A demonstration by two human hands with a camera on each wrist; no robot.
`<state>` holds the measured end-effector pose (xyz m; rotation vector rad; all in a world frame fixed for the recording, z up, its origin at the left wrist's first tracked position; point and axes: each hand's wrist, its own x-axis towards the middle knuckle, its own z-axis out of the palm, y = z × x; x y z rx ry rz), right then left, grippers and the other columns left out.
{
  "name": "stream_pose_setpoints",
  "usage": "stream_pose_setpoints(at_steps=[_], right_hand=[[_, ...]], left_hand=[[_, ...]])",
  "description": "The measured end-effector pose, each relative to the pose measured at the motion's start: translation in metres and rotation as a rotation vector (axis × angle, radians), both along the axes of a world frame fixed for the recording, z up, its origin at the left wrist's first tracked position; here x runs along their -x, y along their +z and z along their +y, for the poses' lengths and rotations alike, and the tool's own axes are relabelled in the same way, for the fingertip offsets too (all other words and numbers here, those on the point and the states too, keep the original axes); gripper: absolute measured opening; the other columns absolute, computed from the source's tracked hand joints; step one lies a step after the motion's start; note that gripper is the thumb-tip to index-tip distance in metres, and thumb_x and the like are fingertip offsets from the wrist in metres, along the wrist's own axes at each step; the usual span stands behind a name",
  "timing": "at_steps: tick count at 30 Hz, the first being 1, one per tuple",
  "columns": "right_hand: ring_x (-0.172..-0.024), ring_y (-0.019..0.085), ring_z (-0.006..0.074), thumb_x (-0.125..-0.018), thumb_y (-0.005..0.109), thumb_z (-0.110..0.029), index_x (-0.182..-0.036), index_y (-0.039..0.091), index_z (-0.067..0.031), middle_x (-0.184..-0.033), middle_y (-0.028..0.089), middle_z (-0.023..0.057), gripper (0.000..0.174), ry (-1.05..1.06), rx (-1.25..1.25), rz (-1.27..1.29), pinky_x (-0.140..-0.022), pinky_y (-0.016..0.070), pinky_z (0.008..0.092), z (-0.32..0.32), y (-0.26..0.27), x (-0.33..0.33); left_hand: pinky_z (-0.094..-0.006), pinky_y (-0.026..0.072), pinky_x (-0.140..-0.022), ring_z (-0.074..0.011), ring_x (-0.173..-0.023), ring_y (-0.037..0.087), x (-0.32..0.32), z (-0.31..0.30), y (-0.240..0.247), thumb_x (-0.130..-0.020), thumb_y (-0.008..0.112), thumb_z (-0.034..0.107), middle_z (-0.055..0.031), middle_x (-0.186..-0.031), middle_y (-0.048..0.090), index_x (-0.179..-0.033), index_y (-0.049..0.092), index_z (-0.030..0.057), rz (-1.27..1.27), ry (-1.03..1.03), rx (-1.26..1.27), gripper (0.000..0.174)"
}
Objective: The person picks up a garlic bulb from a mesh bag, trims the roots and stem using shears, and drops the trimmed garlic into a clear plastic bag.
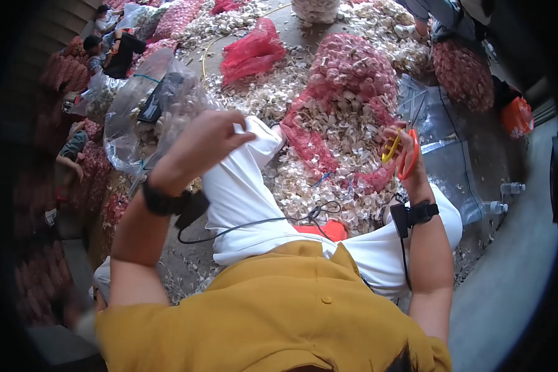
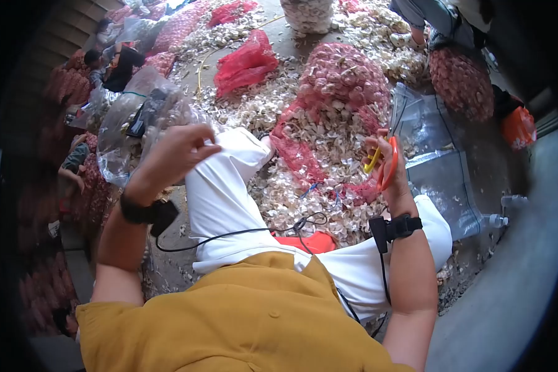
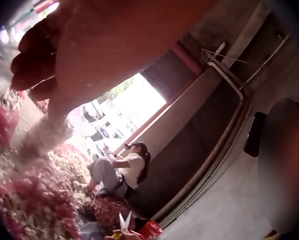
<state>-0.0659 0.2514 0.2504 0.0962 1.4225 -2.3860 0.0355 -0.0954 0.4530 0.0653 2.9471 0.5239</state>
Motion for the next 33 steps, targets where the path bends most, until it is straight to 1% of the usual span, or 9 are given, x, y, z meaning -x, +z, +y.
stream_pose_setpoints(at_steps=[5,10,17,19,21,22,27,29,33], right_hand=[[-0.095,0.057,0.0186,-0.092,0.052,-0.04,-0.126,0.044,-0.0127,-0.106,0.06,0.0098,0.044,-0.019,0.064,0.004,-0.086,0.0468,0.0343,0.011,0.035,-0.003],[-0.088,0.06,0.0204,-0.094,0.048,-0.04,-0.129,0.041,-0.0054,-0.103,0.059,0.0144,0.05,-0.132,0.082,0.045,-0.087,0.0472,0.0353,0.022,0.043,0.004],[-0.086,0.057,0.021,-0.094,0.045,-0.037,-0.125,0.044,-0.0021,-0.099,0.057,0.0153,0.046,-0.212,0.137,-0.133,-0.082,0.0467,0.036,0.03,0.048,0.023],[-0.087,0.055,0.0215,-0.094,0.045,-0.036,-0.124,0.044,-0.0025,-0.099,0.056,0.0155,0.045,-0.245,0.203,-0.262,-0.082,0.0462,0.0381,0.03,0.049,0.027],[-0.088,0.054,0.0221,-0.094,0.044,-0.035,-0.124,0.045,-0.0027,-0.101,0.054,0.0154,0.044,-0.246,0.242,-0.318,-0.083,0.0459,0.0394,0.028,0.049,0.031],[-0.087,0.053,0.0212,-0.094,0.044,-0.034,-0.123,0.046,-0.0023,-0.1,0.052,0.0145,0.043,-0.263,0.243,-0.353,-0.082,0.0455,0.0377,0.025,0.05,0.033],[-0.089,0.053,0.0227,-0.094,0.044,-0.034,-0.123,0.044,-0.0039,-0.101,0.05,0.0143,0.041,-0.255,0.287,-0.426,-0.083,0.0453,0.0396,0.021,0.05,0.033],[-0.089,0.052,0.0226,-0.094,0.044,-0.033,-0.122,0.044,-0.0034,-0.101,0.05,0.014,0.041,-0.26,0.273,-0.44,-0.082,0.0452,0.0392,0.018,0.051,0.033],[-0.089,0.052,0.0218,-0.094,0.044,-0.032,-0.122,0.044,-0.0027,-0.101,0.051,0.0139,0.041,-0.265,0.247,-0.466,-0.08,0.0453,0.0385,0.015,0.049,0.031]], left_hand=[[-0.0354,0.0475,-0.068,-0.0253,-0.076,0.062,0.078,0.044,-0.151,-0.083,0.064,0.026,-0.0133,-0.084,0.064,-0.096,0.061,0.0014,-0.441,-0.456,-0.142,0.027],[-0.039,0.0467,-0.082,-0.0319,-0.093,0.06,0.124,0.064,-0.309,-0.081,0.065,0.025,-0.016,-0.098,0.063,-0.109,0.06,0.0038,-0.535,-0.451,-0.152,0.036],[-0.0389,0.0416,-0.097,-0.0342,-0.117,0.046,0.112,0.093,-0.42,-0.079,0.067,0.026,-0.0191,-0.131,0.045,-0.124,0.05,0.0038,-0.438,-0.247,-0.175,0.053],[-0.0406,0.0434,-0.093,-0.0355,-0.11,0.052,0.099,0.098,-0.419,-0.084,0.06,0.037,-0.021,-0.119,0.054,-0.116,0.056,0.0027,-0.407,-0.222,-0.204,0.047],[-0.0432,0.0462,-0.085,-0.0375,-0.096,0.059,0.103,0.107,-0.399,-0.088,0.049,0.048,-0.0228,-0.098,0.062,-0.102,0.063,0.0013,-0.941,-0.28,-0.01,0.051],[-0.0441,0.0474,-0.081,-0.0368,-0.088,0.062,0.095,0.104,-0.401,-0.09,0.039,0.057,-0.0204,-0.091,0.066,-0.089,0.068,0.0021,-0.888,-0.336,0.064,0.062],[-0.038,0.0498,-0.076,-0.0335,-0.079,0.063,0.118,0.089,-0.409,-0.083,0.061,0.021,-0.0173,-0.083,0.065,-0.086,0.063,-0.0002,-0.174,0.386,-0.524,0.022],[-0.0359,0.0494,-0.077,-0.031,-0.083,0.063,0.142,0.085,-0.418,-0.078,0.067,0.014,-0.0169,-0.09,0.066,-0.098,0.06,-0.0004,-0.15,0.623,-0.586,0.026],[-0.0361,0.0486,-0.08,-0.0293,-0.09,0.062,0.164,0.088,-0.471,-0.072,0.073,0.015,-0.0186,-0.099,0.064,-0.111,0.053,-0.0019,-0.27,0.668,-0.647,0.047]])
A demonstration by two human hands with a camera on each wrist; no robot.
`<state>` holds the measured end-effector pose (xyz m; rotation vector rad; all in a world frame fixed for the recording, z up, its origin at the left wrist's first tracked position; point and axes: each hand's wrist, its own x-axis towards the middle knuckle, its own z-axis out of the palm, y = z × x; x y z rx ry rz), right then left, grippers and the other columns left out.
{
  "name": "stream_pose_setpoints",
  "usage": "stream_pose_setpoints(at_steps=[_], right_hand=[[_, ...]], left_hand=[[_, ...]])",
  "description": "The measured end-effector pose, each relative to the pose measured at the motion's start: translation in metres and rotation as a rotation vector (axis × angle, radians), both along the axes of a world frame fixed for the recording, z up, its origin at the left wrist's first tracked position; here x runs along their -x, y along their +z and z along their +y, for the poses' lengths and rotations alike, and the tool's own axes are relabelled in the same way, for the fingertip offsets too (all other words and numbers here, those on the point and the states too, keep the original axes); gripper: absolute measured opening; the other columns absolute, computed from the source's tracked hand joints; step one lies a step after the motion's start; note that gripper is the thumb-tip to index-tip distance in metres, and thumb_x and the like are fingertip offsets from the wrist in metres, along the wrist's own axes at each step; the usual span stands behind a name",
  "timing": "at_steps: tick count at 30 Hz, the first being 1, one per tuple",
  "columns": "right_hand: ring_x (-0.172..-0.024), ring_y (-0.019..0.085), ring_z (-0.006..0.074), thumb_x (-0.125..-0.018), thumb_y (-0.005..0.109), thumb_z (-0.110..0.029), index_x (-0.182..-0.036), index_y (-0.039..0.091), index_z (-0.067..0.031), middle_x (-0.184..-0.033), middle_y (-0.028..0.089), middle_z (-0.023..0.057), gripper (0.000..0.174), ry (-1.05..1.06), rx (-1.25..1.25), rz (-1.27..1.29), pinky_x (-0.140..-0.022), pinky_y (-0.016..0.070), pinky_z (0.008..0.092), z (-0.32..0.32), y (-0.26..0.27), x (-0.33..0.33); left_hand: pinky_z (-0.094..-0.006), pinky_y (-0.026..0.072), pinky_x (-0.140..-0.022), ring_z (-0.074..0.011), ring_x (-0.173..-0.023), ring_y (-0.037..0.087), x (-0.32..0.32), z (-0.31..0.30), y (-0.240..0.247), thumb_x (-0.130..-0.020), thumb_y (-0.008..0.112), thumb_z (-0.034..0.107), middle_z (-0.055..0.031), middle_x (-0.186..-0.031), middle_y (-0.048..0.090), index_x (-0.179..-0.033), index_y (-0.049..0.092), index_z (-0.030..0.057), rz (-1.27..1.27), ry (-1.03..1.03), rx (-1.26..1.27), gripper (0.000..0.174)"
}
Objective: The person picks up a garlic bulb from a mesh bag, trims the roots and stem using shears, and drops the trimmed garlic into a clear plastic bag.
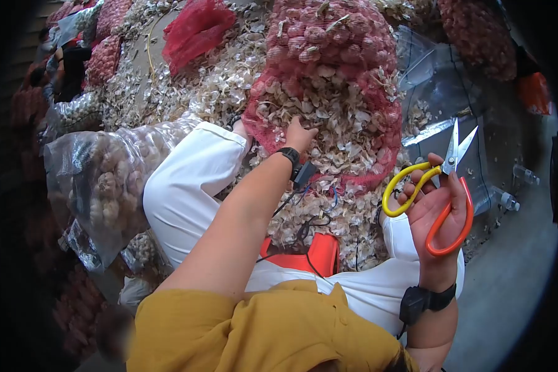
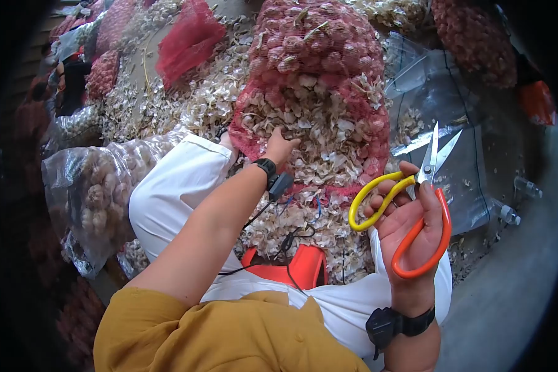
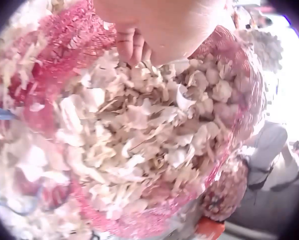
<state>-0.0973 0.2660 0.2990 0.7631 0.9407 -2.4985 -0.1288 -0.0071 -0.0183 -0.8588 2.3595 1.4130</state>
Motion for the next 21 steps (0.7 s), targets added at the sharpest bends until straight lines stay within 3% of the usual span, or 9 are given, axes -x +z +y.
stream_pose_setpoints(at_steps=[3,6,9,11,12,14,16,18,21], right_hand=[[-0.088,0.053,0.0211,-0.094,0.044,-0.032,-0.122,0.045,-0.0027,-0.101,0.051,0.0135,0.04,-0.004,-0.026,-0.027,-0.079,0.0456,0.0378,-0.003,-0.003,0.002],[-0.086,0.053,0.0203,-0.094,0.045,-0.031,-0.121,0.046,-0.0029,-0.099,0.052,0.0129,0.039,0.012,-0.051,-0.049,-0.078,0.046,0.0369,-0.006,-0.002,0.004],[-0.085,0.054,0.0196,-0.093,0.046,-0.03,-0.12,0.046,-0.0033,-0.097,0.053,0.0121,0.038,0.061,-0.074,-0.048,-0.077,0.0462,0.0358,-0.006,-0.004,0.004],[-0.081,0.055,0.0174,-0.091,0.053,-0.026,-0.119,0.047,-0.0042,-0.092,0.056,0.0095,0.036,0.095,-0.086,-0.029,-0.074,0.047,0.033,-0.01,-0.004,0.002],[-0.081,0.055,0.0174,-0.091,0.053,-0.026,-0.119,0.047,-0.0042,-0.092,0.056,0.0095,0.036,0.089,-0.077,-0.013,-0.074,0.047,0.033,-0.012,-0.004,0.001],[-0.074,0.055,0.0138,-0.087,0.059,-0.02,-0.118,0.047,-0.0049,-0.09,0.058,0.0081,0.036,0.208,-0.176,0.062,-0.067,0.0476,0.0294,-0.017,-0.003,-0.001],[-0.069,0.054,0.0098,-0.084,0.063,-0.013,-0.116,0.048,-0.0054,-0.089,0.059,0.0065,0.036,0.224,-0.213,0.128,-0.061,0.0464,0.0254,-0.024,-0.006,-0.003],[-0.066,0.052,0.0071,-0.083,0.062,-0.009,-0.115,0.049,-0.0066,-0.089,0.06,0.0055,0.035,0.306,-0.48,0.458,-0.059,0.0447,0.0227,-0.029,-0.014,-0.005],[-0.078,0.057,0.0088,-0.079,0.068,-0.006,-0.115,0.05,-0.0073,-0.093,0.063,0.0052,0.04,0.325,-0.633,0.615,-0.067,0.0481,0.0234,-0.037,-0.021,-0.009]], left_hand=[[-0.0367,0.0474,-0.084,-0.0293,-0.094,0.061,0.008,0.012,-0.003,-0.066,0.078,0.017,-0.0212,-0.103,0.062,-0.116,0.049,-0.0043,-0.01,0.032,0.142,0.062],[-0.0413,0.0468,-0.056,-0.0198,-0.07,0.056,0.01,0.02,0.011,-0.071,0.076,0.012,-0.011,-0.09,0.058,-0.114,0.044,0.0005,-0.151,0.039,-0.102,0.054],[-0.0333,0.0478,-0.059,-0.0158,-0.072,0.056,-0.003,0.015,0.007,-0.074,0.072,0.005,-0.0077,-0.089,0.057,-0.11,0.046,0.0037,-0.053,0.075,-0.275,0.044],[-0.0266,0.0484,-0.067,-0.0126,-0.081,0.057,-0.008,0.017,0.058,-0.079,0.066,0.0,-0.0042,-0.094,0.057,-0.113,0.047,0.0068,-0.003,0.096,-0.544,0.039],[-0.0266,0.0484,-0.067,-0.0126,-0.081,0.057,-0.011,0.018,0.079,-0.079,0.066,0.0,-0.0042,-0.094,0.057,-0.113,0.047,0.0068,0.013,0.086,-0.535,0.039],[-0.0251,0.0481,-0.07,-0.0113,-0.084,0.056,-0.016,0.021,0.115,-0.084,0.063,0.001,-0.0026,-0.097,0.057,-0.12,0.046,0.008,0.069,0.03,-0.824,0.04],[-0.0233,0.0463,-0.068,-0.0096,-0.083,0.055,-0.023,0.023,0.154,-0.089,0.06,0.008,-0.001,-0.099,0.057,-0.125,0.044,0.0111,0.095,-0.049,-0.869,0.039],[-0.0218,0.0436,-0.063,-0.0086,-0.08,0.054,-0.032,0.025,0.191,-0.092,0.057,0.016,-0.0006,-0.101,0.058,-0.126,0.044,0.0135,0.062,-0.098,-1.107,0.036],[-0.0201,0.0396,-0.055,-0.0072,-0.07,0.052,-0.047,0.03,0.229,-0.095,0.05,0.026,-0.0002,-0.099,0.059,-0.126,0.044,0.0147,0.158,-0.156,-1.112,0.033]])
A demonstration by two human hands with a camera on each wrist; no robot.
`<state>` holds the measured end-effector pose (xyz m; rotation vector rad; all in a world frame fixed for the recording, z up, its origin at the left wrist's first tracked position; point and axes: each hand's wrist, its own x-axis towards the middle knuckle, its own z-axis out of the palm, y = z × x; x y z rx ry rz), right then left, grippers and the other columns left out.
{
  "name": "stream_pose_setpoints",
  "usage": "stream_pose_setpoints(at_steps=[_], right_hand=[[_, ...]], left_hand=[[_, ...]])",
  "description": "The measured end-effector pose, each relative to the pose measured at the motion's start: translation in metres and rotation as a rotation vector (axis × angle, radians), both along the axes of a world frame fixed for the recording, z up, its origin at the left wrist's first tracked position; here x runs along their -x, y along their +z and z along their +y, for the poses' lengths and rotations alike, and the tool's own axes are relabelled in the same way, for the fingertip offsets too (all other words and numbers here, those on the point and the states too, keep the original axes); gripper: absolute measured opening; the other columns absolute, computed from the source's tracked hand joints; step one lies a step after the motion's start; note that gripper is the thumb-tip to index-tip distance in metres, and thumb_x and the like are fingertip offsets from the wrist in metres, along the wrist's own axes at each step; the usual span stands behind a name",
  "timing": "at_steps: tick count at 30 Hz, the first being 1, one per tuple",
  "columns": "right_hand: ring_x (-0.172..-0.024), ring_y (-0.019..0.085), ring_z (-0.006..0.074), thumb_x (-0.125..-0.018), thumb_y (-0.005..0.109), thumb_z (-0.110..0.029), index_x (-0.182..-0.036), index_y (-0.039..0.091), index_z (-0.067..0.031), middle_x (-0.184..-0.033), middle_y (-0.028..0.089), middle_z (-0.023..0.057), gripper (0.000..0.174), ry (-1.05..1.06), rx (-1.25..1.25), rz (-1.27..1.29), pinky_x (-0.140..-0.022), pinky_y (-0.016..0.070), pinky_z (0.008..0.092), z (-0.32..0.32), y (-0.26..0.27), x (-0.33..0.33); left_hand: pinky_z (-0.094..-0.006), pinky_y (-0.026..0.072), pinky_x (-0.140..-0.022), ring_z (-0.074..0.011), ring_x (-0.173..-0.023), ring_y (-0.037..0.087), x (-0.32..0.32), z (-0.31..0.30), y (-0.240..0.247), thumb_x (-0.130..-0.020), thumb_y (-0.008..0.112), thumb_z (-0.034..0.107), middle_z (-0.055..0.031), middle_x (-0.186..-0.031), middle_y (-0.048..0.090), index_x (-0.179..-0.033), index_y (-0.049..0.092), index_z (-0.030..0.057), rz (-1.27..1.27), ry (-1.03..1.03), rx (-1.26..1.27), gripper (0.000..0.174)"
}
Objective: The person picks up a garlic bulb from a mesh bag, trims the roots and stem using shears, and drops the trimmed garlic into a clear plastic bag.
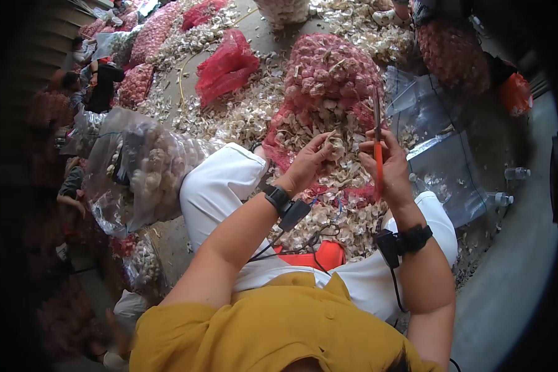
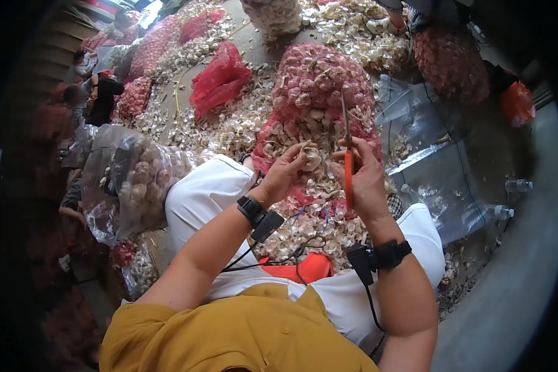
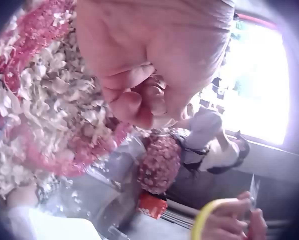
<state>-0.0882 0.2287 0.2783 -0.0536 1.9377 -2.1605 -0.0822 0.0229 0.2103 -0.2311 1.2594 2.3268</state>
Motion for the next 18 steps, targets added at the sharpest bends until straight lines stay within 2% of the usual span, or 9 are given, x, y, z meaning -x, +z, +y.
stream_pose_setpoints(at_steps=[1,2,5,7,9,10,12,15,18], right_hand=[[-0.082,0.059,0.01,-0.078,0.07,-0.006,-0.115,0.05,-0.0072,-0.095,0.063,0.0055,0.042,-0.007,-0.073,0.138,-0.071,0.0493,0.0244,-0.006,-0.007,-0.002],[-0.09,0.06,0.0118,-0.076,0.074,-0.007,-0.115,0.05,-0.0064,-0.099,0.063,0.0054,0.046,-0.006,-0.086,0.146,-0.078,0.0492,0.0251,-0.01,-0.009,-0.006],[-0.093,0.057,0.0128,-0.075,0.076,-0.013,-0.117,0.049,-0.0096,-0.101,0.06,0.0051,0.05,0.093,0.075,0.088,-0.08,0.0482,0.0267,-0.022,-0.002,-0.02],[-0.095,0.058,0.0136,-0.075,0.075,-0.009,-0.116,0.049,-0.009,-0.102,0.06,0.0051,0.048,0.101,0.056,0.1,-0.082,0.048,0.0269,-0.027,-0.008,-0.028],[-0.093,0.058,0.0125,-0.075,0.075,-0.005,-0.114,0.048,-0.0079,-0.102,0.06,0.0049,0.048,0.108,0.062,0.061,-0.082,0.0484,0.0267,-0.029,-0.004,-0.034],[-0.093,0.058,0.012,-0.073,0.075,-0.003,-0.113,0.048,-0.0079,-0.1,0.059,0.0044,0.048,0.104,0.202,0.043,-0.082,0.0483,0.0268,-0.03,-0.007,-0.034],[-0.091,0.059,0.0127,-0.073,0.075,-0.002,-0.112,0.047,-0.0082,-0.098,0.06,0.0036,0.049,0.079,0.279,0.048,-0.08,0.0492,0.0267,-0.027,-0.007,-0.032],[-0.09,0.061,0.0151,-0.074,0.073,-0.001,-0.114,0.046,-0.0089,-0.097,0.06,0.0035,0.049,0.049,0.372,0.104,-0.079,0.0509,0.0282,-0.023,0.001,-0.036],[-0.091,0.061,0.0157,-0.077,0.071,-0.001,-0.113,0.046,-0.0088,-0.096,0.061,0.004,0.045,0.073,0.523,0.003,-0.079,0.0508,0.0286,-0.018,0.0,-0.036]], left_hand=[[-0.02,0.0391,-0.052,-0.0069,-0.067,0.051,-0.006,0.0,0.008,-0.097,0.047,0.029,-0.0004,-0.097,0.059,-0.125,0.045,0.0141,0.049,-0.003,-0.048,0.032],[-0.0195,0.0387,-0.05,-0.0065,-0.063,0.049,-0.011,0.004,0.02,-0.098,0.042,0.034,0.0001,-0.094,0.058,-0.123,0.047,0.0126,0.052,0.036,-0.01,0.033],[-0.0196,0.0394,-0.05,-0.0063,-0.064,0.049,-0.027,0.008,0.029,-0.098,0.039,0.036,0.0006,-0.091,0.057,-0.12,0.049,0.0115,0.139,0.036,0.079,0.034],[-0.02,0.04,-0.05,-0.0065,-0.066,0.051,-0.034,0.013,0.037,-0.098,0.039,0.038,0.001,-0.09,0.056,-0.12,0.047,0.0107,0.159,0.046,0.154,0.036],[-0.0212,0.0425,-0.055,-0.0069,-0.072,0.054,-0.041,0.017,0.053,-0.097,0.043,0.035,0.0008,-0.092,0.057,-0.123,0.044,0.0097,0.125,0.117,0.389,0.036],[-0.0212,0.0425,-0.055,-0.0069,-0.072,0.054,-0.043,0.016,0.053,-0.097,0.043,0.035,0.0008,-0.092,0.057,-0.123,0.044,0.0097,0.134,0.121,0.387,0.036],[-0.0224,0.0441,-0.062,-0.0069,-0.078,0.055,-0.046,0.015,0.05,-0.095,0.051,0.028,0.0004,-0.099,0.058,-0.126,0.04,0.0089,0.274,0.054,0.04,0.038],[-0.0229,0.0431,-0.065,-0.0065,-0.08,0.055,-0.051,0.025,0.068,-0.092,0.056,0.02,-0.0005,-0.102,0.06,-0.13,0.041,0.0083,0.238,0.132,0.035,0.042],[-0.0211,0.0402,-0.062,-0.0048,-0.075,0.053,-0.049,0.017,0.07,-0.092,0.057,0.018,-0.0002,-0.1,0.061,-0.132,0.042,0.0081,0.326,0.073,0.046,0.044]])
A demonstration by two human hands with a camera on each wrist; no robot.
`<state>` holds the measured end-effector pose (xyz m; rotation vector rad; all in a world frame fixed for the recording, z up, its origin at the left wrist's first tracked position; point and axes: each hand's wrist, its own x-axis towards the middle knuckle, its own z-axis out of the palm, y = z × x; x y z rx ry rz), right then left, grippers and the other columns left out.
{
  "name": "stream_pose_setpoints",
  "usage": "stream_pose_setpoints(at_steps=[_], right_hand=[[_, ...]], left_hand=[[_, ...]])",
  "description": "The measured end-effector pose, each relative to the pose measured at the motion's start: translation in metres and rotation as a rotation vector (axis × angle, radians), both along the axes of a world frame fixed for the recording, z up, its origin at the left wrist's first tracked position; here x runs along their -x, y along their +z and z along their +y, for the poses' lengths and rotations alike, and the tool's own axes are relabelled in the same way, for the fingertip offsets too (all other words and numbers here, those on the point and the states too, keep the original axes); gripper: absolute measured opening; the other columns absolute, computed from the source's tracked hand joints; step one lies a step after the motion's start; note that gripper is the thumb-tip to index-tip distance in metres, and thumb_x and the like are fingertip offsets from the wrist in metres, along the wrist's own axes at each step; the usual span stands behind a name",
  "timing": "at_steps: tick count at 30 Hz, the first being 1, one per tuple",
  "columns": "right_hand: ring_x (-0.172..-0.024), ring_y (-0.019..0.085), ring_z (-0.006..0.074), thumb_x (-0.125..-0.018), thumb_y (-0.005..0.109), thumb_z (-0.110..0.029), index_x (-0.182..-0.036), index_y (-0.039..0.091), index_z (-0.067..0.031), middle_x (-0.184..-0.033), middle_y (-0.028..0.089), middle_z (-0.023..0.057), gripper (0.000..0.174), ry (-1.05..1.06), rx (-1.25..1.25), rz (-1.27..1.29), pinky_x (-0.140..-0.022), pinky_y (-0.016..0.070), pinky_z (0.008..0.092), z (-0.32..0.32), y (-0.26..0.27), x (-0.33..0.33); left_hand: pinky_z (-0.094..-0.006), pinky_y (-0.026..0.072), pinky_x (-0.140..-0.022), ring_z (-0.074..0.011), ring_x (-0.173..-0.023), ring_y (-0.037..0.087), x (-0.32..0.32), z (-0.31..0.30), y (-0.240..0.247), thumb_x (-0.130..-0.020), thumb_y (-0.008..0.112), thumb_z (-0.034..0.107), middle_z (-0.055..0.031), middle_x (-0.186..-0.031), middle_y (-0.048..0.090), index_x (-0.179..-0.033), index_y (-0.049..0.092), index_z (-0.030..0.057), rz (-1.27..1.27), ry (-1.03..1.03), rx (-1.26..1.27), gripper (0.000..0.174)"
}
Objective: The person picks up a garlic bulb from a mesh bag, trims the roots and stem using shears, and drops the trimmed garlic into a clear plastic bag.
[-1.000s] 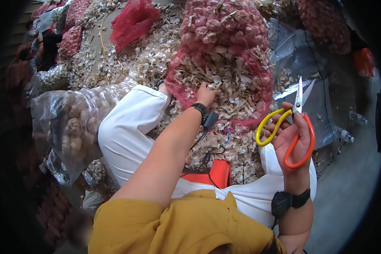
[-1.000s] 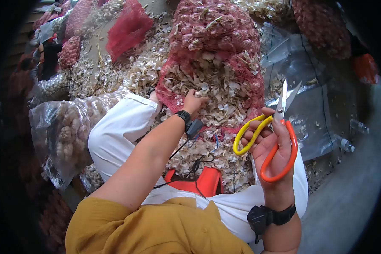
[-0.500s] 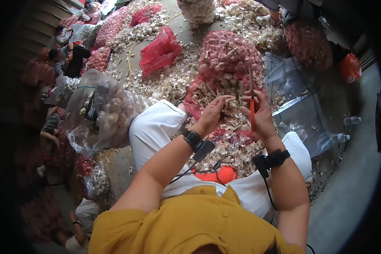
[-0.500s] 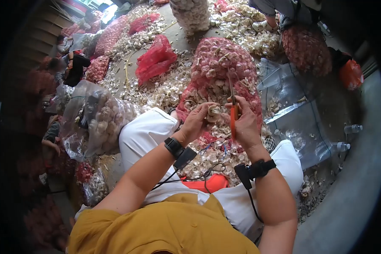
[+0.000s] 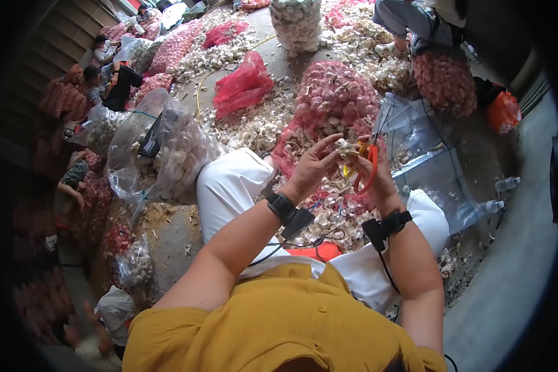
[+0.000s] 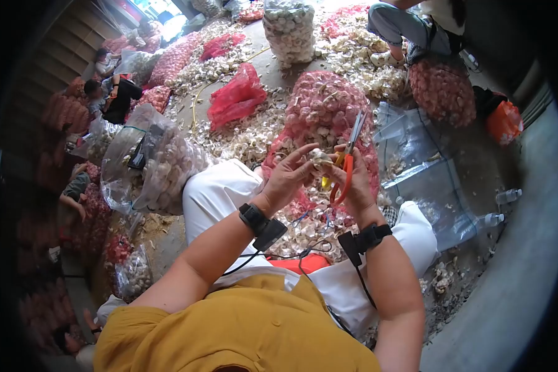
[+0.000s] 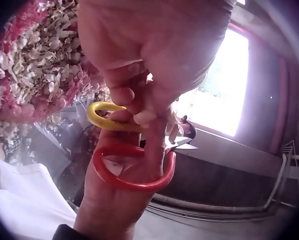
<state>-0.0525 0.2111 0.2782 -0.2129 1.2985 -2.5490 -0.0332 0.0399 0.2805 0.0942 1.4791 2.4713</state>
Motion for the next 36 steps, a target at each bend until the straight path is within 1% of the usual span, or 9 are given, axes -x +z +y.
stream_pose_setpoints(at_steps=[8,16,21,25,27,28,30,33,36], right_hand=[[-0.088,0.06,0.0133,-0.08,0.065,0.0,-0.111,0.046,-0.0074,-0.097,0.061,0.0059,0.037,0.005,-0.166,0.083,-0.077,0.0498,0.0275,0.015,-0.012,0.005],[-0.089,0.059,0.0119,-0.081,0.063,0.001,-0.11,0.046,-0.0072,-0.096,0.062,0.0061,0.034,-0.116,-0.241,0.134,-0.076,0.0488,0.0256,0.022,0.0,0.008],[-0.09,0.06,0.0133,-0.076,0.072,-0.004,-0.115,0.046,-0.0073,-0.101,0.061,0.0058,0.047,0.032,-0.151,0.162,-0.078,0.0493,0.0264,0.013,0.012,0.003],[-0.088,0.06,0.0126,-0.071,0.078,-0.005,-0.115,0.046,-0.0067,-0.098,0.06,0.0049,0.054,0.026,-0.237,0.13,-0.074,0.051,0.0255,0.006,0.001,-0.002],[-0.086,0.061,0.0132,-0.071,0.078,-0.004,-0.114,0.046,-0.0065,-0.095,0.06,0.0047,0.054,0.06,-0.164,0.094,-0.073,0.052,0.0256,0.008,-0.001,0.0],[-0.086,0.061,0.0135,-0.07,0.078,-0.003,-0.114,0.047,-0.0061,-0.095,0.06,0.0051,0.054,0.059,-0.223,0.116,-0.074,0.0523,0.0261,0.01,0.001,0.0],[-0.086,0.062,0.0137,-0.069,0.078,-0.002,-0.113,0.047,-0.0057,-0.095,0.061,0.0056,0.054,0.069,-0.281,0.138,-0.075,0.0526,0.0266,0.014,0.002,-0.001],[-0.088,0.062,0.0141,-0.068,0.079,-0.001,-0.113,0.047,-0.005,-0.096,0.062,0.0066,0.055,0.145,-0.194,0.081,-0.077,0.0528,0.0274,0.018,0.006,0.002],[-0.089,0.063,0.0144,-0.067,0.079,0.0,-0.113,0.047,-0.0039,-0.096,0.063,0.0079,0.056,0.152,-0.198,0.016,-0.079,0.0526,0.0279,0.022,0.014,0.001]], left_hand=[[-0.0185,0.035,-0.051,-0.0019,-0.064,0.048,0.011,0.014,-0.005,-0.096,0.049,0.023,0.0009,-0.09,0.062,-0.124,0.051,0.0082,-0.065,0.092,0.071,0.032],[-0.0245,0.0479,-0.056,-0.0135,-0.073,0.059,0.012,0.028,-0.005,-0.095,0.05,0.022,-0.0061,-0.101,0.061,-0.126,0.043,0.0073,-0.053,0.071,0.011,0.035],[-0.0247,0.0508,-0.057,-0.014,-0.074,0.062,0.005,0.022,0.01,-0.094,0.053,0.015,-0.0062,-0.097,0.063,-0.12,0.045,0.0087,0.04,0.105,0.033,0.028],[-0.0208,0.0477,-0.047,-0.0087,-0.064,0.06,-0.001,0.03,0.008,-0.094,0.052,0.01,-0.0029,-0.082,0.064,-0.107,0.053,0.0077,0.077,0.18,0.347,0.013],[-0.0202,0.043,-0.041,-0.0061,-0.056,0.057,0.001,0.03,0.009,-0.093,0.054,0.011,-0.001,-0.075,0.061,-0.094,0.057,0.0063,0.283,0.261,0.523,0.006],[-0.0202,0.043,-0.041,-0.0061,-0.056,0.057,0.003,0.027,0.01,-0.093,0.054,0.011,-0.001,-0.075,0.061,-0.094,0.057,0.0063,0.283,0.262,0.523,0.006],[-0.0204,0.0391,-0.04,-0.0048,-0.049,0.052,0.007,0.015,0.012,-0.093,0.054,0.011,0.0006,-0.07,0.057,-0.085,0.057,0.0052,0.347,0.141,0.806,0.01],[-0.0202,0.0358,-0.039,-0.0045,-0.043,0.045,0.009,0.006,0.023,-0.093,0.054,0.012,0.0013,-0.065,0.054,-0.086,0.056,0.0056,0.147,0.168,0.619,0.01],[-0.0198,0.039,-0.047,-0.0046,-0.05,0.046,0.011,-0.002,0.013,-0.094,0.054,0.015,0.0021,-0.068,0.053,-0.092,0.056,0.006,0.051,0.17,0.507,0.01]])
